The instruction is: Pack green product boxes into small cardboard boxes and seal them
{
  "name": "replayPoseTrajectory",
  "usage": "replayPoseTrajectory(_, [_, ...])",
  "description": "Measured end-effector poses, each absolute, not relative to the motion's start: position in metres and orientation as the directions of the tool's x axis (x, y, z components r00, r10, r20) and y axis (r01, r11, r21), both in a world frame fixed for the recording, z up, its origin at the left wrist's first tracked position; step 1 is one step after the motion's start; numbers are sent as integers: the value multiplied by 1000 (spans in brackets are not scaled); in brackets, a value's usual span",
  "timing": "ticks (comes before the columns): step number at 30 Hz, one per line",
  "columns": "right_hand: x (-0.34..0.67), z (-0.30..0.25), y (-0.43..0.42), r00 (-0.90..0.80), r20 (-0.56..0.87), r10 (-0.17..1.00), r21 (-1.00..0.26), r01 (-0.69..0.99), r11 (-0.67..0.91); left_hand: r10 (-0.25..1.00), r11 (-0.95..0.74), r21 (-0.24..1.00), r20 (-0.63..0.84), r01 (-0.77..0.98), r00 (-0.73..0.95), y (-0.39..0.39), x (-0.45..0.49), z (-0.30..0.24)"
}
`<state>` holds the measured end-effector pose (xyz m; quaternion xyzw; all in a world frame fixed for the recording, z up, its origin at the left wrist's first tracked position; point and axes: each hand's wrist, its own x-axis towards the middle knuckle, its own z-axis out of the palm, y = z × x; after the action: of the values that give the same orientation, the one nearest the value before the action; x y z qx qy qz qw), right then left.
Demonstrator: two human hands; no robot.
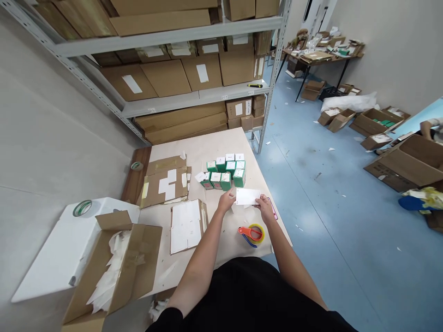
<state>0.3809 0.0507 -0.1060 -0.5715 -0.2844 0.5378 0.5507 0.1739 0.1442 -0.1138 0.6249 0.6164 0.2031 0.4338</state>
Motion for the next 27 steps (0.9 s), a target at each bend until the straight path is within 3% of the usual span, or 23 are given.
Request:
replayPoseTrajectory(3, [377, -95, 48, 229, -274, 934, -955, -181, -236, 926, 266, 872, -350, 412, 143, 138, 156, -102])
replayPoseTrajectory(6, [371, -78, 47, 148, -205, 968, -977, -98, -192, 907, 247, 939, -311, 241, 283, 124, 136, -79])
replayPoseTrajectory(11, [353, -50, 53, 109, -116, 987, -993, -33, -114, 848, 133, 925, -292, 356, 442, 90, 114, -49])
replayPoseTrajectory(14, [335, -43, 57, 127, -84, 988, -995, -68, -76, 901, 162, 938, -267, 305, 342, 76, 110, -41])
replayPoseTrajectory(19, [307, -42, 48, 69, -212, 975, -972, -121, -203, 986, 165, 981, -168, 100, 22, 69, 106, -31])
replayPoseTrajectory(27, [301, -26, 40, 57, -191, 980, -971, -156, -180, 992, 124, 989, -124, 81, -9, 65, 103, -23])
